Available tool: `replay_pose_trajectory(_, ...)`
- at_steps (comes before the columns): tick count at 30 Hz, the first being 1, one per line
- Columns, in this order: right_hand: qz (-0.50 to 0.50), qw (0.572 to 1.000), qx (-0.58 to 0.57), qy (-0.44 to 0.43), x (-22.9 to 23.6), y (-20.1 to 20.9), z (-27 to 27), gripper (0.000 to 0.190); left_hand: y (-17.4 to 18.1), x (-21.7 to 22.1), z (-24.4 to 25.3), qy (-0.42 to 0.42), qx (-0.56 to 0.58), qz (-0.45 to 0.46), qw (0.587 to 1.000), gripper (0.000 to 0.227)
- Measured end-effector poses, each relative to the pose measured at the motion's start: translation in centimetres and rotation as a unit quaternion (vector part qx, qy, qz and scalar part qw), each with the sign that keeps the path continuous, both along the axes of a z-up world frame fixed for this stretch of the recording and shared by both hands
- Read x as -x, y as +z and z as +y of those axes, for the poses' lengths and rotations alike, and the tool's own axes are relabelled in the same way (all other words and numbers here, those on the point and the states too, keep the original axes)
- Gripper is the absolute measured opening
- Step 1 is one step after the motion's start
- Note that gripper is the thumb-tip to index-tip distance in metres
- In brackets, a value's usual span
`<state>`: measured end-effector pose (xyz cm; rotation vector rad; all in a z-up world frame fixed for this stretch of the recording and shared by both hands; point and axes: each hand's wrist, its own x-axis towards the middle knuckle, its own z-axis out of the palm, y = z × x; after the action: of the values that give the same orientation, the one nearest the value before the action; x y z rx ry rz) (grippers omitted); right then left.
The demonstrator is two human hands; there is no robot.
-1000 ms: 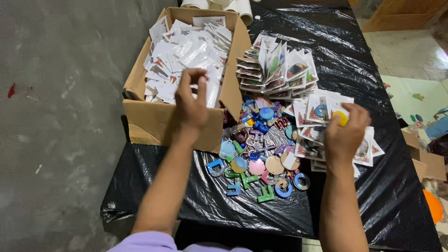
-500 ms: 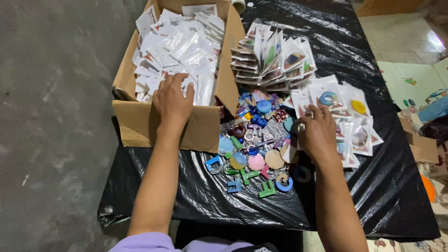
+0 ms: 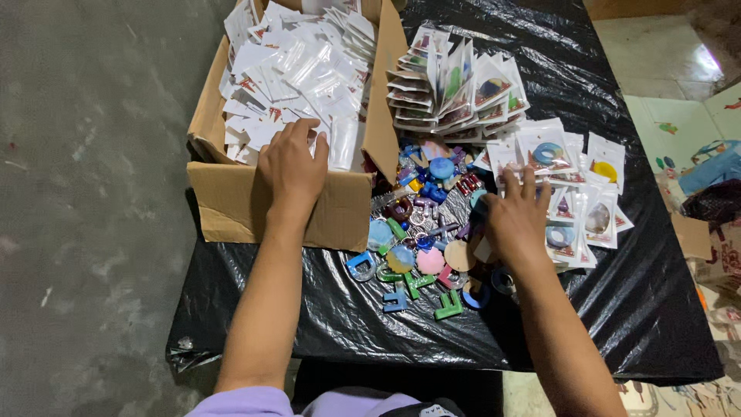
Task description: The person picks small keychain items from a pile on a black plastic sheet and places them into small white poly bags. They seal each bag and set it aside in a growing stack. The process repeats continuously with different keychain shapes and colors.
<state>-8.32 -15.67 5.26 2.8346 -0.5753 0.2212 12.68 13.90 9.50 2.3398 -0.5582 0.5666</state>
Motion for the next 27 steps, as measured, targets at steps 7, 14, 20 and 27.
replay_pose_trajectory(7, 0.061, 0.997, 0.018, -0.045, 2.2, 0.9, 0.4, 0.034, -0.9, -0.5, -0.1, 0.006, 0.004, -0.01, 1.0, 0.023)
replay_pose_trajectory(14, 0.03, 0.999, 0.026, -0.013, 6.0, 1.5, 0.8, 0.035, -0.9, -0.4, 0.2, 0.009, -0.005, -0.034, 0.999, 0.02)
replay_pose_trajectory(20, -0.056, 0.997, 0.047, 0.036, 5.2, -0.3, 1.0, 0.027, -0.9, -0.2, 0.1, 0.003, 0.001, -0.037, 0.999, 0.02)
replay_pose_trajectory(27, -0.165, 0.975, -0.136, 0.055, 8.8, -0.4, 1.9, 0.053, -0.5, -0.1, 0.1, 0.003, 0.0, -0.028, 1.0, 0.019)
